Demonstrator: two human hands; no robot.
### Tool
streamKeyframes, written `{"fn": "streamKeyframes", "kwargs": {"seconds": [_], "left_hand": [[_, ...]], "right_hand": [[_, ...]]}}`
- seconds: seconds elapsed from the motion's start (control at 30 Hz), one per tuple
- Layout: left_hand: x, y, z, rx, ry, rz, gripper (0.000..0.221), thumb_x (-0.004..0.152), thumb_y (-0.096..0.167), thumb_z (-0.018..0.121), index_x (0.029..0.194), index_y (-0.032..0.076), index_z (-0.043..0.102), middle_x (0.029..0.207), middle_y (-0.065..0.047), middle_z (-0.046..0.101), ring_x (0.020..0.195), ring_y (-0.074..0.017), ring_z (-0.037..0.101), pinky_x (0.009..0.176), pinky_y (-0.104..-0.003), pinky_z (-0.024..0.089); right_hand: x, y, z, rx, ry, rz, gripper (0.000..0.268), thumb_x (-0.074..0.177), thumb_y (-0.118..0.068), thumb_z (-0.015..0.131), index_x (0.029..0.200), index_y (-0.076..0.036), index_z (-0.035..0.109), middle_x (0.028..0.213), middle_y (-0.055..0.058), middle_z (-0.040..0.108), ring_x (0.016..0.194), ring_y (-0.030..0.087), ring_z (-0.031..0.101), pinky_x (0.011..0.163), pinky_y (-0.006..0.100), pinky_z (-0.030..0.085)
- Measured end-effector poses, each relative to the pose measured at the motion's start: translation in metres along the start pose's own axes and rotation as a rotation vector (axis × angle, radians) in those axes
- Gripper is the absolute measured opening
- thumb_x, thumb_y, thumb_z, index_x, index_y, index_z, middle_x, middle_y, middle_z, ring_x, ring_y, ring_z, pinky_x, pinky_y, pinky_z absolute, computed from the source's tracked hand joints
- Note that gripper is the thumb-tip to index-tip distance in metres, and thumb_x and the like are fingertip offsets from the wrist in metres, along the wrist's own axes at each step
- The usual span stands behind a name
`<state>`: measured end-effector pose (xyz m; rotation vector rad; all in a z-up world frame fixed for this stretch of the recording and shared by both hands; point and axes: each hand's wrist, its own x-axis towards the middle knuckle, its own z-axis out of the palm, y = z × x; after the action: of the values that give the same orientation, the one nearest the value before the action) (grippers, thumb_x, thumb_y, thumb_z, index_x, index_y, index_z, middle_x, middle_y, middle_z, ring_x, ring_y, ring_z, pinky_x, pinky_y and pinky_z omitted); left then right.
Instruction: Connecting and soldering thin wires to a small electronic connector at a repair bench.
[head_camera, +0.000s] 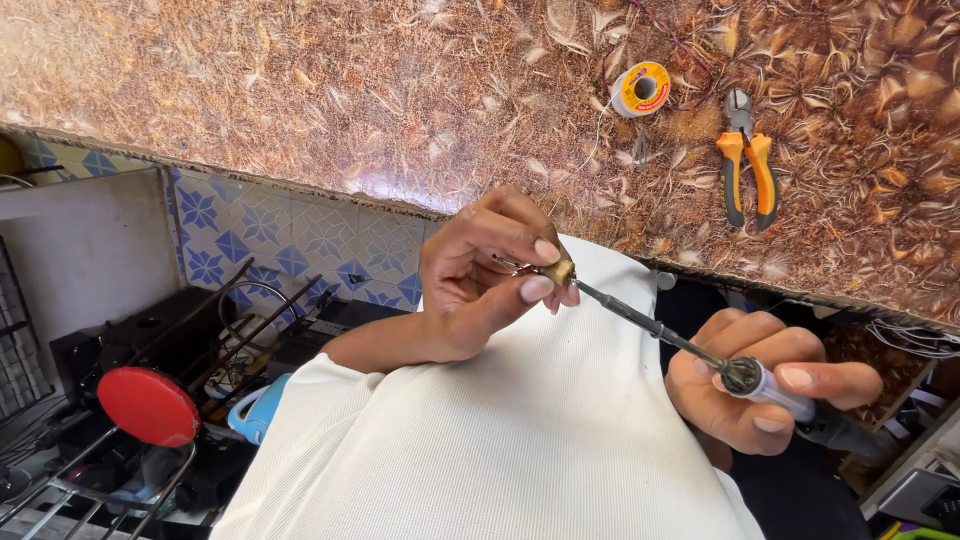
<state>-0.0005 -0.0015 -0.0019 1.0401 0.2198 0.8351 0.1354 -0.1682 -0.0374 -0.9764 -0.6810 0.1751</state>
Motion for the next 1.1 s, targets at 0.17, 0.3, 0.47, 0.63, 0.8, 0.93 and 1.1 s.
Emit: {"fn": "streamKeyframes", "kwargs": {"seconds": [0.17, 0.3, 0.47, 0.63, 0.8, 0.93, 1.1], "left_hand": [[-0.0015, 0.0005, 0.0007, 0.028, -0.007, -0.003, 0.015, 0.102, 0.002, 0.062, 0.116, 0.008, 0.06, 0.101, -0.015, 0.056, 0.076, -0.0209, 0.066, 0.065, -0.027, 0.065], [-0.0018, 0.0001, 0.0009, 0.024, -0.004, -0.011, 0.014, 0.103, 0.003, 0.062, 0.116, 0.007, 0.06, 0.102, -0.015, 0.055, 0.077, -0.0232, 0.071, 0.064, -0.025, 0.063], [-0.0025, -0.0001, 0.001, 0.001, -0.005, -0.033, 0.014, 0.103, 0.002, 0.062, 0.116, 0.007, 0.06, 0.104, -0.015, 0.055, 0.078, -0.0256, 0.073, 0.064, -0.026, 0.063], [-0.0026, -0.0011, 0.0024, -0.03, 0.004, -0.043, 0.015, 0.102, 0.0, 0.062, 0.116, 0.005, 0.059, 0.103, -0.015, 0.054, 0.078, -0.028, 0.072, 0.064, -0.029, 0.063], [-0.0031, -0.003, 0.0028, -0.063, 0.021, -0.043, 0.016, 0.101, -0.002, 0.062, 0.115, 0.004, 0.058, 0.104, -0.016, 0.054, 0.076, -0.0283, 0.071, 0.067, -0.031, 0.062], [-0.0018, -0.0035, 0.0034, -0.073, 0.014, -0.018, 0.014, 0.102, -0.001, 0.061, 0.115, 0.003, 0.057, 0.104, -0.016, 0.054, 0.077, -0.028, 0.072, 0.065, -0.03, 0.063], [-0.0017, -0.0035, 0.0038, -0.069, 0.026, -0.019, 0.014, 0.102, -0.002, 0.062, 0.115, 0.003, 0.058, 0.104, -0.016, 0.054, 0.075, -0.0282, 0.071, 0.065, -0.031, 0.064]], "right_hand": [[0.0001, -0.0005, -0.0009, 0.005, -0.003, 0.007, 0.027, 0.102, -0.035, 0.061, 0.104, -0.018, 0.04, 0.067, -0.002, 0.037, 0.045, 0.012, 0.028, 0.044, 0.029, 0.025], [0.0001, 0.0, -0.001, 0.01, -0.008, 0.003, 0.026, 0.103, -0.034, 0.061, 0.105, -0.018, 0.041, 0.067, -0.002, 0.038, 0.045, 0.012, 0.029, 0.044, 0.028, 0.026], [-0.0008, 0.0014, -0.0018, -0.018, 0.007, -0.022, 0.027, 0.102, -0.036, 0.06, 0.104, -0.019, 0.039, 0.065, -0.003, 0.033, 0.046, 0.011, 0.026, 0.044, 0.029, 0.023], [0.0032, 0.0013, 0.0045, -0.062, -0.008, -0.077, 0.027, 0.103, -0.036, 0.059, 0.105, -0.02, 0.038, 0.067, -0.003, 0.03, 0.046, 0.012, 0.024, 0.042, 0.03, 0.021], [0.0031, 0.0084, 0.0071, -0.056, -0.006, -0.188, 0.025, 0.103, -0.034, 0.057, 0.107, -0.018, 0.038, 0.067, -0.002, 0.031, 0.045, 0.012, 0.024, 0.039, 0.028, 0.021], [0.0017, 0.0064, 0.0043, -0.047, -0.024, -0.184, 0.024, 0.101, -0.031, 0.059, 0.106, -0.017, 0.04, 0.068, -0.001, 0.034, 0.046, 0.013, 0.028, 0.041, 0.029, 0.023], [0.0009, 0.0072, 0.0002, -0.047, -0.035, -0.188, 0.025, 0.1, -0.031, 0.06, 0.107, -0.017, 0.04, 0.068, -0.001, 0.034, 0.047, 0.013, 0.028, 0.042, 0.029, 0.024]]}}
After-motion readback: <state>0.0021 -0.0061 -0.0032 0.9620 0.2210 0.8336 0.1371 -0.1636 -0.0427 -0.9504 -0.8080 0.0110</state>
